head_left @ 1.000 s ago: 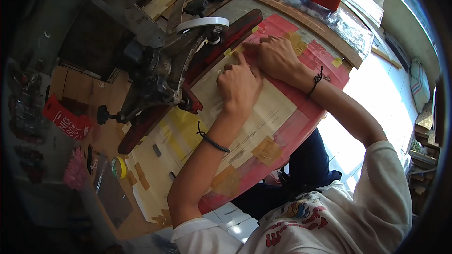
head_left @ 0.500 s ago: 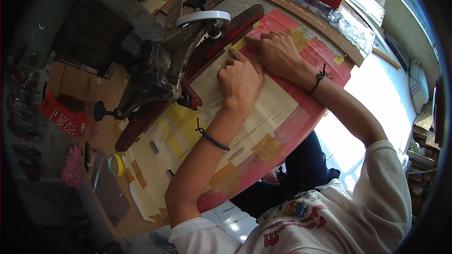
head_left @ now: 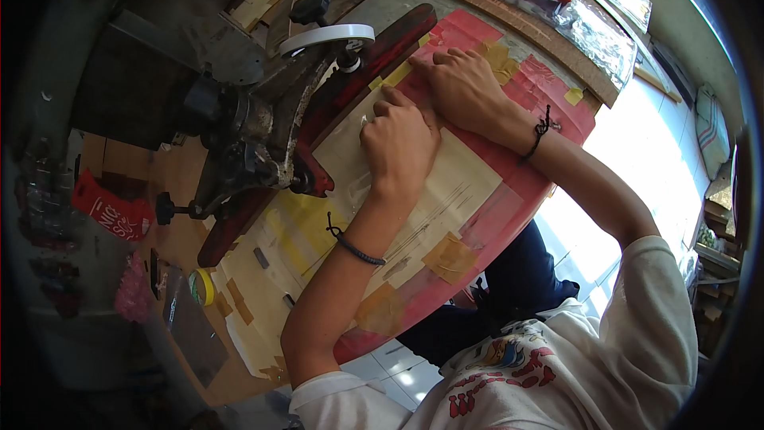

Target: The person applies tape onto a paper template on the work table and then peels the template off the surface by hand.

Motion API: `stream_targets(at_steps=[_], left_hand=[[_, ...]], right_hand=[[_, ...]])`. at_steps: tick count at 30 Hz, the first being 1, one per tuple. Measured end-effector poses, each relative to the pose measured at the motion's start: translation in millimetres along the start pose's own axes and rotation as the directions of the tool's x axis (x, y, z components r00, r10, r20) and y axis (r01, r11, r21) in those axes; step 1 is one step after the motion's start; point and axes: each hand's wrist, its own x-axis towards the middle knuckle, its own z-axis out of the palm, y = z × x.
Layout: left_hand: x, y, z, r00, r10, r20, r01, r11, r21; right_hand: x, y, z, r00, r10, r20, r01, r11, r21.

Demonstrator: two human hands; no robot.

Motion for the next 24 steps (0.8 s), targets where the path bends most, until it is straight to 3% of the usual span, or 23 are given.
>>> stream_targets(at_steps=[2,5,11,17,20,24], left_hand=[[0,1,-1,1.000,0.010,-0.008,-0.010,1.000,0.014],[-1,1,1,0.999,0.016,-0.030,-0.015,1.000,0.024],[0,1,5,0.999,0.018,-0.041,-0.017,1.000,0.025],[-1,1,6,0.997,0.020,-0.069,-0.018,0.999,0.035],[-1,1,6,0.997,0.025,-0.072,-0.022,0.999,0.041],[-1,1,9,0.996,0.029,-0.089,-0.025,0.999,0.042]], right_hand=[[2,4,6,0.998,-0.053,-0.023,0.052,0.999,-0.014],[3,10,9,0.952,-0.285,-0.114,0.300,0.941,0.159],[-3,-7,-9,1.000,-0.027,-0.006,0.027,1.000,-0.002],[-1,-5,-6,0.999,0.032,0.014,-0.032,0.999,-0.035],[-1,2,4,0.994,0.026,-0.103,-0.031,0.998,-0.048],[1,4,1,0.997,-0.006,-0.076,0.010,0.999,0.048]])
